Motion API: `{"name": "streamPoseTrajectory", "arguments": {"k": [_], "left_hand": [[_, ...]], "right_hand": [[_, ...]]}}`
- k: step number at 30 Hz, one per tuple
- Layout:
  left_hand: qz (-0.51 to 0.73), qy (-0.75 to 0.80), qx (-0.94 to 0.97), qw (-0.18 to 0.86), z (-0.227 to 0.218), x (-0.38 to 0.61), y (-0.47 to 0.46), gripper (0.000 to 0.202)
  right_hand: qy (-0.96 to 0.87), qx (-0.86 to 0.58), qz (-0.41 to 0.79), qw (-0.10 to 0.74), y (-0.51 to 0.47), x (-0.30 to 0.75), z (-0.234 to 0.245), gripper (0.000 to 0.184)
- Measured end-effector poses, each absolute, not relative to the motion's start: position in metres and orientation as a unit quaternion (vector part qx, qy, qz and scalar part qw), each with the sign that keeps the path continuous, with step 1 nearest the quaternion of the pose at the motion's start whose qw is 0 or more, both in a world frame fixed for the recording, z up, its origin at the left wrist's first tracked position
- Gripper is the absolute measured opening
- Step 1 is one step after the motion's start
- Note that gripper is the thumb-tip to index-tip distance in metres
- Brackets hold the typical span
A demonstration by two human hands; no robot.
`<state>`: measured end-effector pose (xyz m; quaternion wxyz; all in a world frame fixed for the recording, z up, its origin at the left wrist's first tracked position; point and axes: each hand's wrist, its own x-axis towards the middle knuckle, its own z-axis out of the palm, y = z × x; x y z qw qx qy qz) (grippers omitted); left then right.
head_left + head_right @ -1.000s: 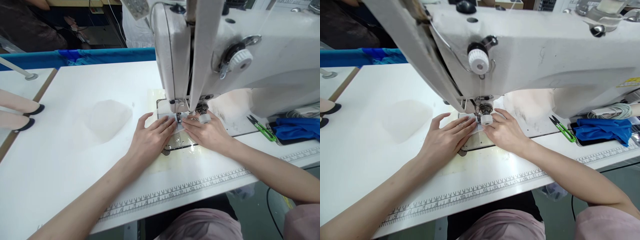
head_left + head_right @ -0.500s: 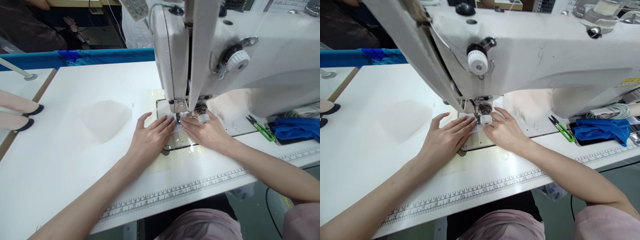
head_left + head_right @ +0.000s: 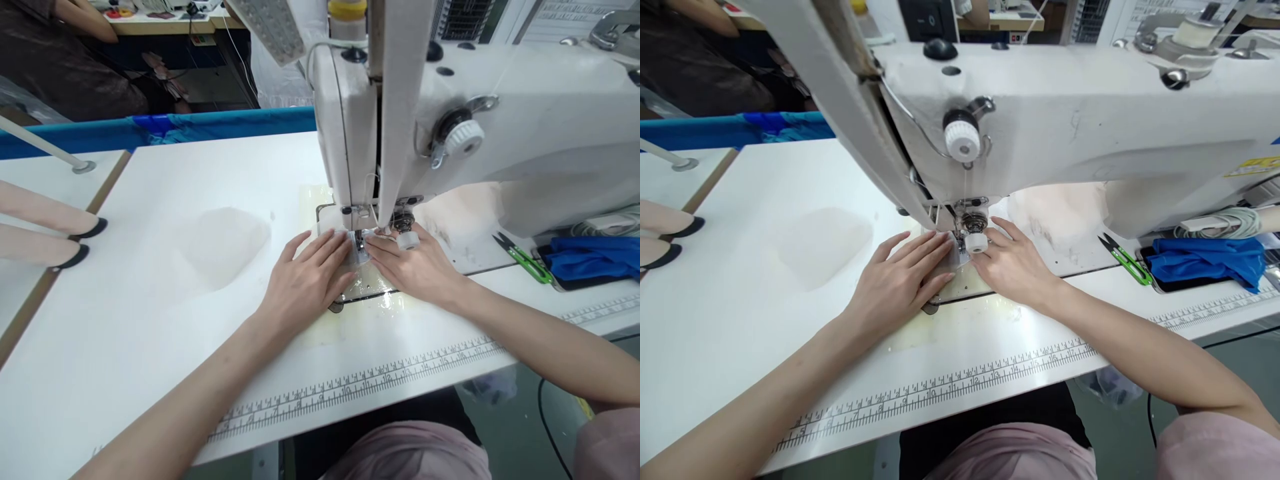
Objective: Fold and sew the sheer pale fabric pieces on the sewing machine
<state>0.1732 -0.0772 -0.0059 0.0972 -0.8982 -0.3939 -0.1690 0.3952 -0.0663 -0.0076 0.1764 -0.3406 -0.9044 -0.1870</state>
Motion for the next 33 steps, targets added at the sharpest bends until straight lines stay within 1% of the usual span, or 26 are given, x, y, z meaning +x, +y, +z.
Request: {"name": "streamPoseTrajectory", "arguments": {"k": [2,3,6,8,9,12,13,15,18,22,26,30,33], "left_hand": [[-0.158,-0.403,-0.894,0.117,-0.003,0.173,-0.08,0.052],[-0.158,-0.403,-0.891,0.135,-0.001,0.173,-0.082,0.05],[-0.19,-0.39,-0.882,0.185,0.007,0.172,-0.086,0.026],[-0.212,-0.376,-0.879,0.2,0.01,0.171,-0.086,0.014],[-0.213,-0.367,-0.883,0.2,0.011,0.17,-0.085,0.012],[-0.185,-0.345,-0.905,0.166,0.012,0.168,-0.079,0.031],[-0.177,-0.344,-0.91,0.148,0.011,0.168,-0.078,0.033],[-0.177,-0.354,-0.91,0.127,0.011,0.166,-0.076,0.032],[-0.194,-0.367,-0.901,0.123,0.012,0.163,-0.076,0.027],[-0.199,-0.341,-0.914,0.093,0.012,0.161,-0.076,0.03],[-0.214,-0.318,-0.922,0.062,0.011,0.163,-0.075,0.03],[-0.213,-0.318,-0.924,0.011,0.011,0.166,-0.074,0.031],[-0.213,-0.325,-0.921,-0.022,0.009,0.17,-0.076,0.03]], "right_hand": [[-0.905,-0.332,-0.192,0.184,-0.067,0.397,-0.006,0.026],[-0.906,-0.323,-0.193,0.192,-0.067,0.397,-0.005,0.027],[-0.903,-0.298,-0.199,0.238,-0.071,0.398,0.0,0.028],[-0.899,-0.292,-0.189,0.267,-0.076,0.396,0.002,0.03],[-0.9,-0.29,-0.174,0.275,-0.078,0.394,0.003,0.031],[-0.918,-0.282,-0.116,0.253,-0.085,0.389,0.002,0.035],[-0.924,-0.279,-0.104,0.241,-0.087,0.387,0.002,0.035],[-0.927,-0.278,-0.099,0.232,-0.089,0.386,0.001,0.033],[-0.924,-0.278,-0.098,0.246,-0.09,0.385,0.002,0.031],[-0.932,-0.25,-0.103,0.24,-0.091,0.385,0.005,0.029],[-0.919,-0.277,-0.112,0.255,-0.093,0.384,0.006,0.03],[-0.929,-0.289,-0.081,0.219,-0.094,0.385,0.003,0.031],[-0.924,-0.318,-0.081,0.196,-0.091,0.389,0.001,0.03]]}}
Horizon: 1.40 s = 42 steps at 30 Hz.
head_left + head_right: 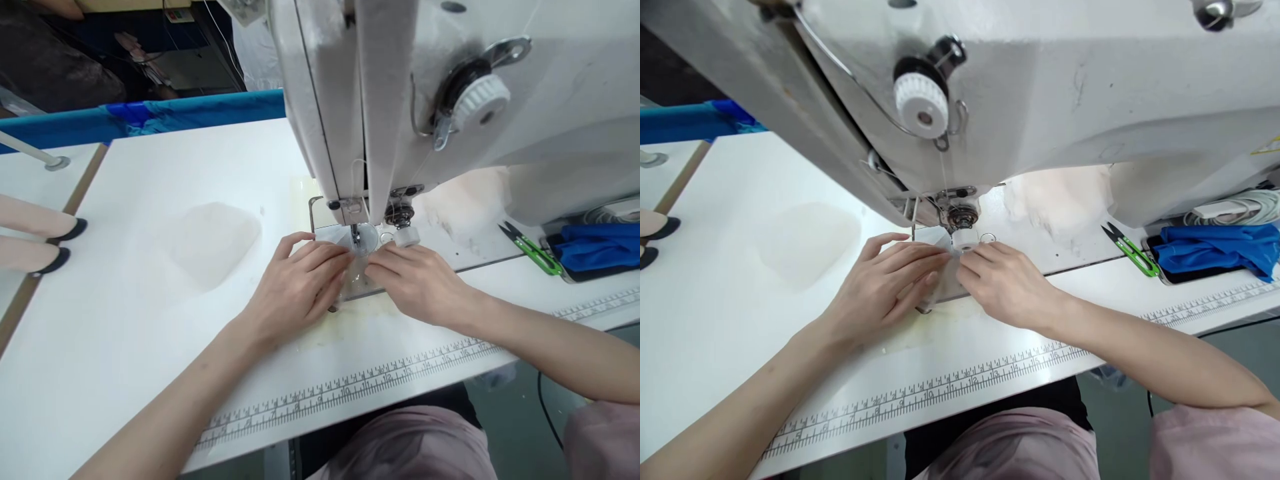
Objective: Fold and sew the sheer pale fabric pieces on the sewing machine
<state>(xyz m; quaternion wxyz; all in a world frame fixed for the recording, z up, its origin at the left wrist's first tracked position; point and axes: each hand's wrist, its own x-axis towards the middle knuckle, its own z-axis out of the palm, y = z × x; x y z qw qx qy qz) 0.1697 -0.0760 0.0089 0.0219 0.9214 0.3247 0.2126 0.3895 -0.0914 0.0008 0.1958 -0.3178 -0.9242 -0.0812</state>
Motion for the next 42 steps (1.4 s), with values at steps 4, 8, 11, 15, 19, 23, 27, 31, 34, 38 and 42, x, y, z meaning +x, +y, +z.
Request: {"name": "streamPoseTrajectory", "arguments": {"k": [4,8,11,15,19,23,27,31,34,38,42], "left_hand": [[0.212,0.346,0.913,0.04,0.003,0.175,-0.081,0.031],[0.188,0.355,0.916,0.01,0.001,0.178,-0.085,0.029],[0.181,0.338,0.923,-0.036,0.001,0.179,-0.086,0.034],[0.168,0.313,0.933,-0.062,0.002,0.178,-0.086,0.04],[0.162,0.314,0.934,-0.056,0.003,0.177,-0.085,0.041],[0.159,0.314,0.934,-0.058,0.004,0.177,-0.084,0.042],[0.16,0.313,0.934,-0.066,0.003,0.177,-0.085,0.042],[0.162,0.315,0.933,-0.069,0.002,0.177,-0.086,0.042],[0.163,0.318,0.932,-0.063,0.002,0.177,-0.086,0.041],[0.167,0.322,0.93,-0.057,0.002,0.178,-0.086,0.04],[0.166,0.323,0.93,-0.061,0.003,0.178,-0.086,0.039]], "right_hand": [[-0.91,-0.361,-0.103,0.176,-0.086,0.395,0.0,0.033],[-0.905,-0.38,-0.113,0.157,-0.082,0.397,0.001,0.029],[-0.899,-0.387,-0.139,0.15,-0.081,0.397,0.001,0.032],[-0.901,-0.371,-0.162,0.159,-0.08,0.396,0.002,0.027],[-0.906,-0.354,-0.163,0.165,-0.079,0.396,0.001,0.027],[-0.908,-0.347,-0.162,0.17,-0.078,0.396,-0.001,0.03],[-0.902,-0.348,-0.189,0.172,-0.079,0.396,-0.001,0.03],[-0.901,-0.346,-0.207,0.16,-0.079,0.396,-0.001,0.03],[-0.9,-0.348,-0.216,0.15,-0.079,0.396,-0.001,0.032],[-0.901,-0.349,-0.209,0.149,-0.079,0.396,-0.001,0.03],[-0.903,-0.35,-0.181,0.172,-0.079,0.396,-0.002,0.027]]}}
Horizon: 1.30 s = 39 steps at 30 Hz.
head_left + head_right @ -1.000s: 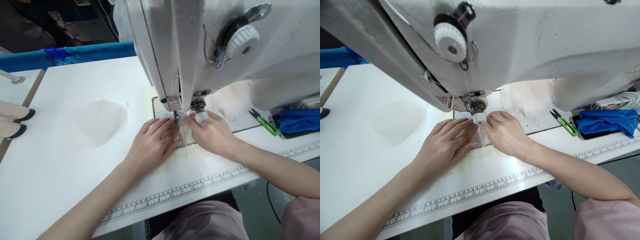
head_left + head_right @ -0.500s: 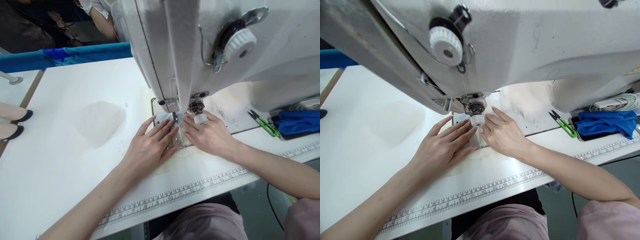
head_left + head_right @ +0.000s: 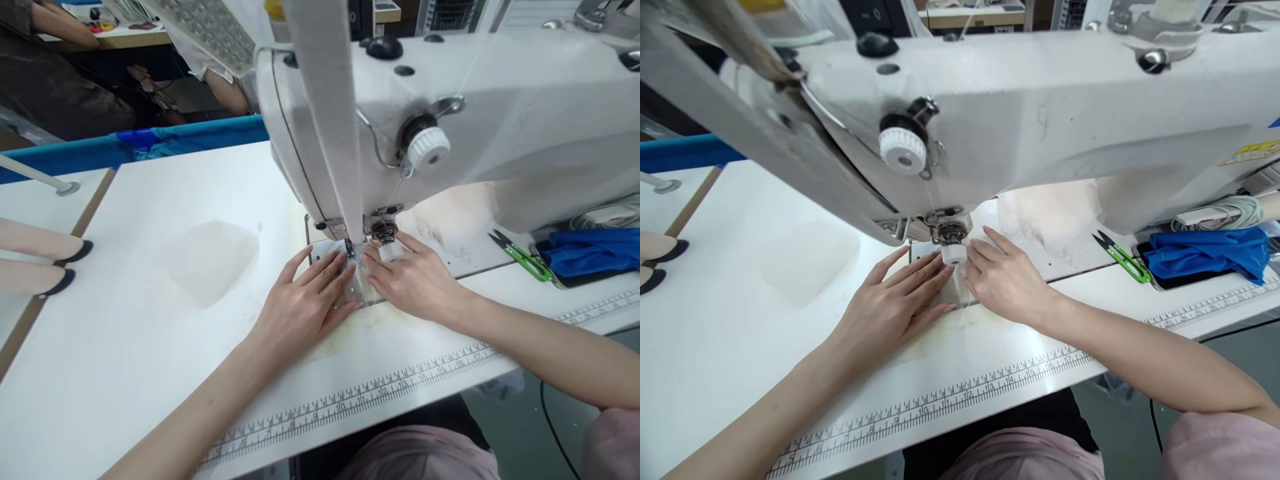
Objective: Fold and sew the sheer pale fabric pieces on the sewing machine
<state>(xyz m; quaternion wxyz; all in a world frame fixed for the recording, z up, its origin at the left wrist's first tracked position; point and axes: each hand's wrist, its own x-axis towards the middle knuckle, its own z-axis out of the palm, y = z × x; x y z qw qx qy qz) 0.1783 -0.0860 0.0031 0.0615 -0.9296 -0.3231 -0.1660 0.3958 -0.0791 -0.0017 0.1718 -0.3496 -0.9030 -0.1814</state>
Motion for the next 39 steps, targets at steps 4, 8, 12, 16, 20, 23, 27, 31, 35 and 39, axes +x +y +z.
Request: {"name": "streamPoseTrajectory", "arguments": {"k": [4,8,12,16,20,23,27,31,35,39], "left_hand": [[-0.166,-0.322,-0.93,0.065,0.002,0.178,-0.086,0.041],[-0.162,-0.323,-0.93,0.072,0.0,0.178,-0.085,0.043],[-0.177,-0.301,-0.933,0.081,0.001,0.177,-0.086,0.056],[-0.213,-0.246,-0.94,0.102,0.004,0.173,-0.09,0.051],[-0.223,-0.23,-0.938,0.128,0.002,0.171,-0.091,0.024],[-0.231,-0.245,-0.934,0.122,-0.001,0.172,-0.091,0.024],[-0.213,-0.257,-0.936,0.115,-0.002,0.174,-0.093,0.03],[-0.196,-0.252,-0.941,0.113,-0.001,0.173,-0.096,0.03],[-0.191,-0.255,-0.941,0.116,0.0,0.173,-0.098,0.031],[-0.188,-0.255,-0.941,0.116,0.001,0.173,-0.098,0.03]], "right_hand": [[-0.9,-0.344,-0.183,0.193,-0.078,0.396,-0.004,0.025],[-0.9,-0.318,-0.213,0.21,-0.08,0.396,-0.004,0.023],[-0.908,-0.283,-0.201,0.234,-0.085,0.398,0.0,0.022],[-0.932,-0.256,-0.103,0.233,-0.089,0.402,0.006,0.035],[-0.937,-0.262,-0.08,0.219,-0.09,0.402,0.006,0.05],[-0.924,-0.272,-0.131,0.235,-0.09,0.399,0.003,0.018],[-0.925,-0.243,-0.147,0.253,-0.089,0.398,0.002,0.016],[-0.928,-0.229,-0.142,0.257,-0.091,0.399,0.005,0.017],[-0.929,-0.227,-0.145,0.254,-0.091,0.398,0.007,0.02],[-0.929,-0.226,-0.14,0.258,-0.091,0.398,0.007,0.02]]}}
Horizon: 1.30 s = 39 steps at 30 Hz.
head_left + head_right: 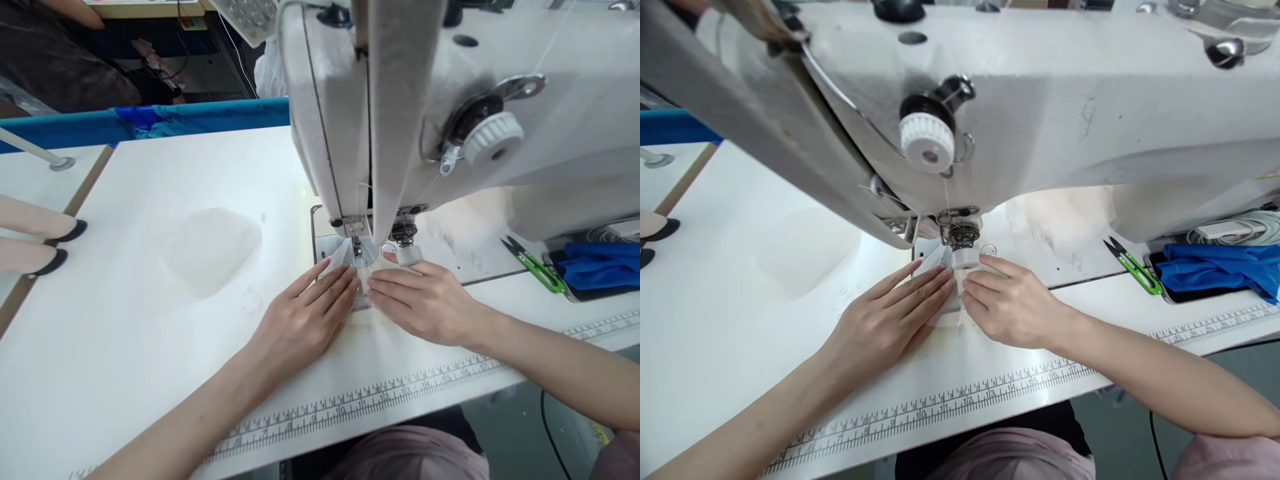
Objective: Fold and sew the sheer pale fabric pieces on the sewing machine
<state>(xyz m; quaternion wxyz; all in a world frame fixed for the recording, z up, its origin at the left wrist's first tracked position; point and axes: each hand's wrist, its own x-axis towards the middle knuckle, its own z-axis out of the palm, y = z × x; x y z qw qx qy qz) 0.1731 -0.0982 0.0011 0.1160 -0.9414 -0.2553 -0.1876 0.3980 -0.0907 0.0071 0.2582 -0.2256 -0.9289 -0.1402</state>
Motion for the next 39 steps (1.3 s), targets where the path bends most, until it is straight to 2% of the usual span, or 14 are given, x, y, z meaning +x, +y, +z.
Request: {"name": "streamPoseTrajectory", "arguments": {"k": [23,26,31,35,39], "left_hand": [[-0.188,-0.286,-0.933,0.106,-0.004,0.175,-0.09,0.035],[-0.197,-0.324,-0.924,0.052,0.0,0.177,-0.088,0.034],[-0.194,-0.391,-0.897,-0.061,0.007,0.177,-0.081,0.032],[-0.193,-0.346,-0.918,0.025,0.006,0.175,-0.088,0.028],[-0.176,-0.303,-0.931,0.106,0.002,0.172,-0.1,0.034]], "right_hand": [[-0.925,-0.241,-0.15,0.251,-0.084,0.401,0.001,0.018],[-0.923,-0.251,-0.12,0.267,-0.081,0.401,0.003,0.019],[-0.892,-0.324,0.004,0.316,-0.077,0.402,0.005,0.021],[-0.917,-0.282,-0.038,0.28,-0.084,0.402,0.005,0.019],[-0.925,-0.264,-0.086,0.259,-0.091,0.4,0.004,0.022]]}}
